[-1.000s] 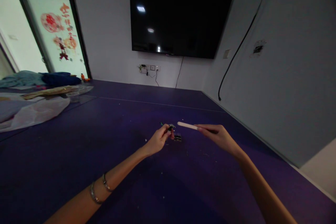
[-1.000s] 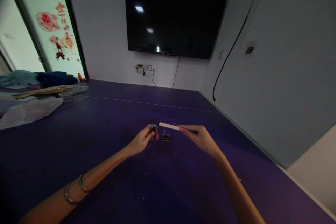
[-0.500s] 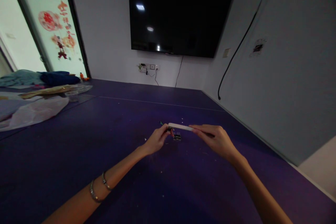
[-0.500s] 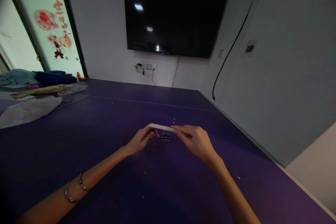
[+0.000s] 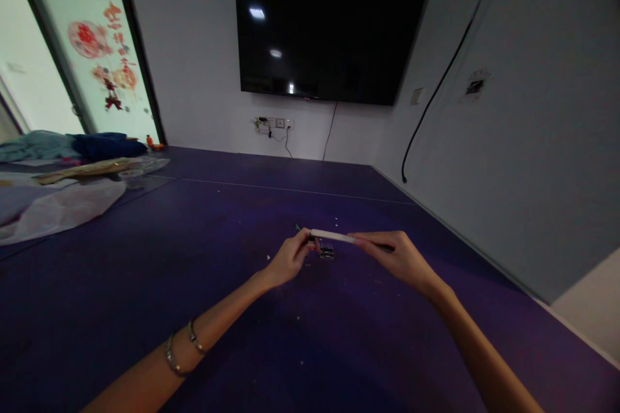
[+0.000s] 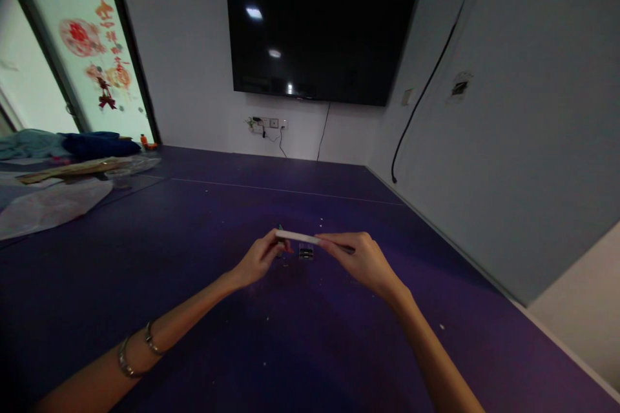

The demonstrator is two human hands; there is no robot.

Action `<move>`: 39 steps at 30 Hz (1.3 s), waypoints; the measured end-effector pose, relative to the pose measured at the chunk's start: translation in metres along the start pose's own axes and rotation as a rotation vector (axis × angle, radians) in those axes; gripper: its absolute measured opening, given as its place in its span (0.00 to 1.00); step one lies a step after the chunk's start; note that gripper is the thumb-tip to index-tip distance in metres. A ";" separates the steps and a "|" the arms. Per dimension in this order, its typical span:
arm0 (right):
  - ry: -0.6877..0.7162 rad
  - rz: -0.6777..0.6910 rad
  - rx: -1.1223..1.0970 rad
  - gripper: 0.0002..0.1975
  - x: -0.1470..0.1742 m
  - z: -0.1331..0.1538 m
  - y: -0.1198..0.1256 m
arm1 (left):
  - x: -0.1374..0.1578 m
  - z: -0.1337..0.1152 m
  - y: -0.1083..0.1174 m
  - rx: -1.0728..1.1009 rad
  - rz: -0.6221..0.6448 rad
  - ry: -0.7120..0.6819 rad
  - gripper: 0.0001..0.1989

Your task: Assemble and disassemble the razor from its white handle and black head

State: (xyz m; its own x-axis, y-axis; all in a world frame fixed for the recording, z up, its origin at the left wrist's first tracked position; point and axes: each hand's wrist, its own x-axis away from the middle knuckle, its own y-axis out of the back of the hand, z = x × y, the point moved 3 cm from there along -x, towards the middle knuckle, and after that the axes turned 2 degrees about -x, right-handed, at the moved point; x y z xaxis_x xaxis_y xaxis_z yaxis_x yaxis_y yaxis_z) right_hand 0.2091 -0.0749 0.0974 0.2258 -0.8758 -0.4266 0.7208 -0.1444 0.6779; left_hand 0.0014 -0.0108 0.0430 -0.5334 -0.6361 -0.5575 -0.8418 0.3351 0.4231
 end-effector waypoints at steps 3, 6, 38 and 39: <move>0.005 0.036 -0.007 0.13 0.000 0.000 0.000 | 0.000 0.000 0.000 0.001 -0.001 -0.005 0.08; 0.013 0.065 -0.027 0.13 0.000 0.002 0.001 | 0.000 -0.001 0.000 -0.013 -0.017 -0.011 0.08; -0.534 0.055 -1.194 0.17 0.022 0.044 -0.096 | -0.003 0.012 -0.004 0.118 -0.065 0.183 0.07; -0.566 0.041 -1.235 0.17 0.025 0.046 -0.101 | -0.003 0.012 -0.004 0.127 -0.068 0.188 0.07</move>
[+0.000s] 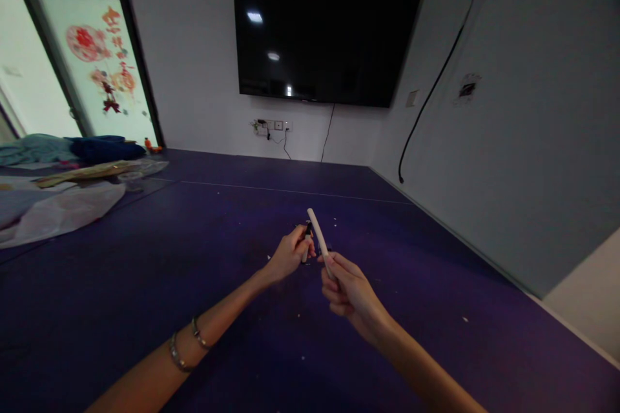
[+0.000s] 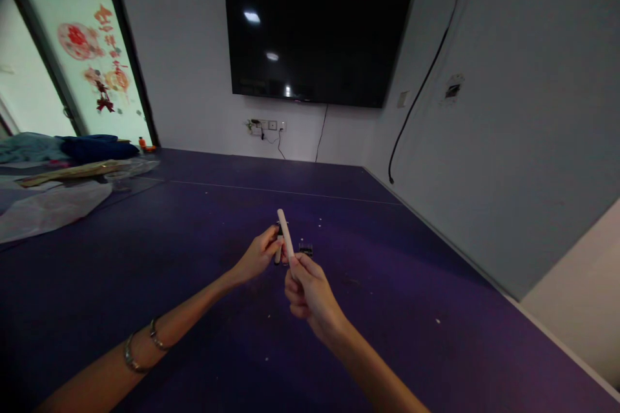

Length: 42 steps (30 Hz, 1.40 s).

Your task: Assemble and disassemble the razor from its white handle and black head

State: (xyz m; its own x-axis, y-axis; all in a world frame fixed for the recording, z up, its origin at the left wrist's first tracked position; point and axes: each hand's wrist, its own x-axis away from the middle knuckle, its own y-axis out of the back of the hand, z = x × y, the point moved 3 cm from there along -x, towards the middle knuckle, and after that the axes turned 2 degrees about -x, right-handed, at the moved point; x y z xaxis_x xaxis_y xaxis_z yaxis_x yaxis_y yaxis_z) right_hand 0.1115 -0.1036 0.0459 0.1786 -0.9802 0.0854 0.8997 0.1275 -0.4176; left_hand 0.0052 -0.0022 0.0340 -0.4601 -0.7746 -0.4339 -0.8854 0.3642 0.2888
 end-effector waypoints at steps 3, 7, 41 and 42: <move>-0.036 -0.067 -0.078 0.17 0.006 -0.016 -0.004 | 0.000 0.001 -0.001 0.025 0.008 -0.008 0.05; -0.073 -0.077 -0.105 0.17 0.015 -0.031 -0.008 | -0.001 0.002 0.000 0.063 -0.015 0.014 0.05; 0.031 -0.089 -0.286 0.15 0.003 -0.043 -0.022 | 0.002 -0.001 -0.005 0.119 0.003 0.049 0.06; 0.043 -0.086 -0.285 0.15 0.003 -0.042 -0.022 | 0.002 -0.001 -0.005 0.115 0.004 0.042 0.06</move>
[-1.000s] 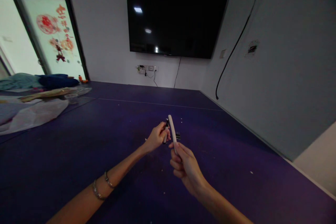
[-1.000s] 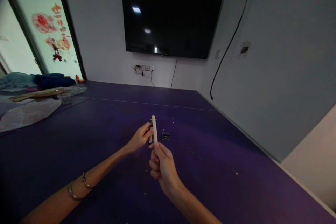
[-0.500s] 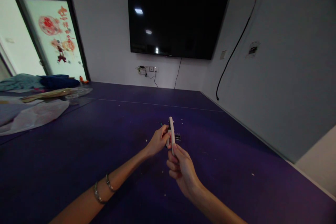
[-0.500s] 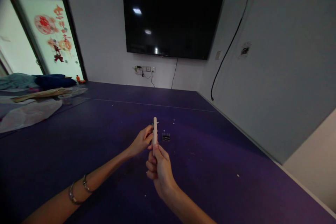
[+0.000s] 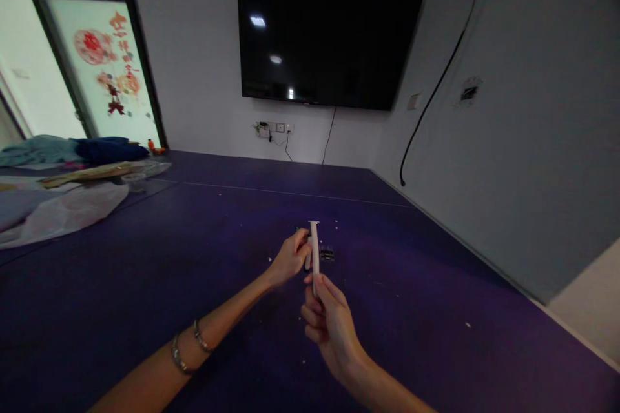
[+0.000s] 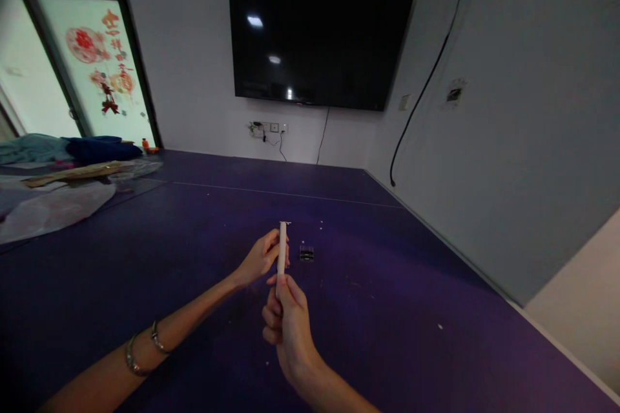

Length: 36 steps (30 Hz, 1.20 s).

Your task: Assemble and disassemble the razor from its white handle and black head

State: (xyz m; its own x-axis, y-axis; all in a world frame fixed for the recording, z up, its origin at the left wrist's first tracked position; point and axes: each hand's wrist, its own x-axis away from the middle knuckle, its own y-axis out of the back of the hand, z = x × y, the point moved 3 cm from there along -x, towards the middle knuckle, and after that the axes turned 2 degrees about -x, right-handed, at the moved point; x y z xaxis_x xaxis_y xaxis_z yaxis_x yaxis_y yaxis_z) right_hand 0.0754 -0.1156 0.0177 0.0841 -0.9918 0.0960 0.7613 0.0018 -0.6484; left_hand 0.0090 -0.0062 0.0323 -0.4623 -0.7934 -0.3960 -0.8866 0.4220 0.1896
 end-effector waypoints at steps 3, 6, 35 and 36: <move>0.047 0.008 0.001 0.15 -0.003 0.005 0.000 | 0.000 -0.001 0.000 -0.043 -0.001 -0.031 0.05; 0.038 -0.003 0.018 0.15 -0.005 0.005 0.001 | 0.001 -0.001 0.000 -0.041 -0.008 -0.019 0.05; 0.011 0.022 -0.032 0.14 -0.005 0.006 -0.002 | -0.001 0.000 0.003 -0.062 -0.060 -0.039 0.06; 0.008 0.024 -0.031 0.14 -0.005 0.005 -0.002 | -0.001 0.000 0.003 -0.065 -0.064 -0.041 0.05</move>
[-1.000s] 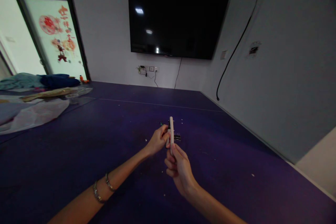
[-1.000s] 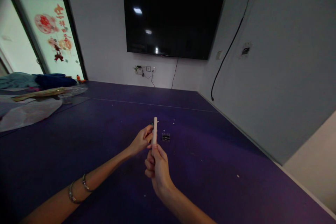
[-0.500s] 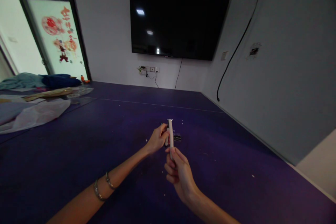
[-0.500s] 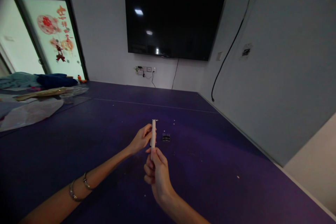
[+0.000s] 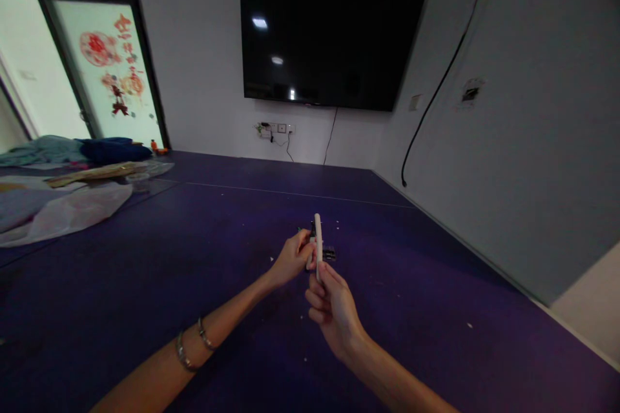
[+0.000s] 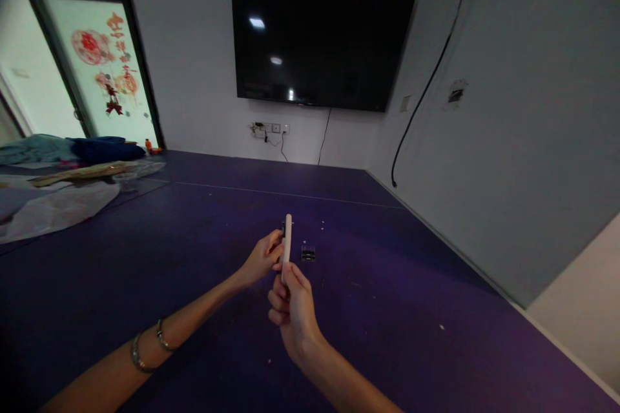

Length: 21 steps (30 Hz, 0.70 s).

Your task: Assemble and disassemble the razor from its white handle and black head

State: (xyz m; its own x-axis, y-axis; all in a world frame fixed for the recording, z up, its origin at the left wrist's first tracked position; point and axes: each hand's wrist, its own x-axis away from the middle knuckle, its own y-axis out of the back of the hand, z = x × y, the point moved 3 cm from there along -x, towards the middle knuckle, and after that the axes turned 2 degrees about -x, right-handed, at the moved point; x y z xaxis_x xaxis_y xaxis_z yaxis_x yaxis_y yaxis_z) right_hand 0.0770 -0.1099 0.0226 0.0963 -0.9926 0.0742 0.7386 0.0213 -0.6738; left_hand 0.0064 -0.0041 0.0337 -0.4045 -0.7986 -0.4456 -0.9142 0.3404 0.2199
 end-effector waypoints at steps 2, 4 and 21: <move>-0.029 0.006 0.004 0.14 0.001 -0.002 0.000 | -0.001 0.001 0.001 0.012 0.001 0.019 0.05; -0.059 0.009 0.003 0.14 0.002 -0.004 0.000 | -0.001 0.001 0.001 0.033 0.004 0.040 0.06; 0.012 0.000 -0.016 0.14 -0.005 -0.004 -0.001 | 0.002 -0.003 -0.001 0.016 0.018 0.030 0.05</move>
State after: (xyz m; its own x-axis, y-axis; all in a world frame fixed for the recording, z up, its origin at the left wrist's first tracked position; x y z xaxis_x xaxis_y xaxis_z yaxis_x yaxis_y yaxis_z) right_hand 0.0735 -0.1054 0.0203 0.0881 -0.9940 0.0651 0.7276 0.0195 -0.6857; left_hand 0.0060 -0.0073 0.0349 -0.4200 -0.8069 -0.4154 -0.9073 0.3622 0.2137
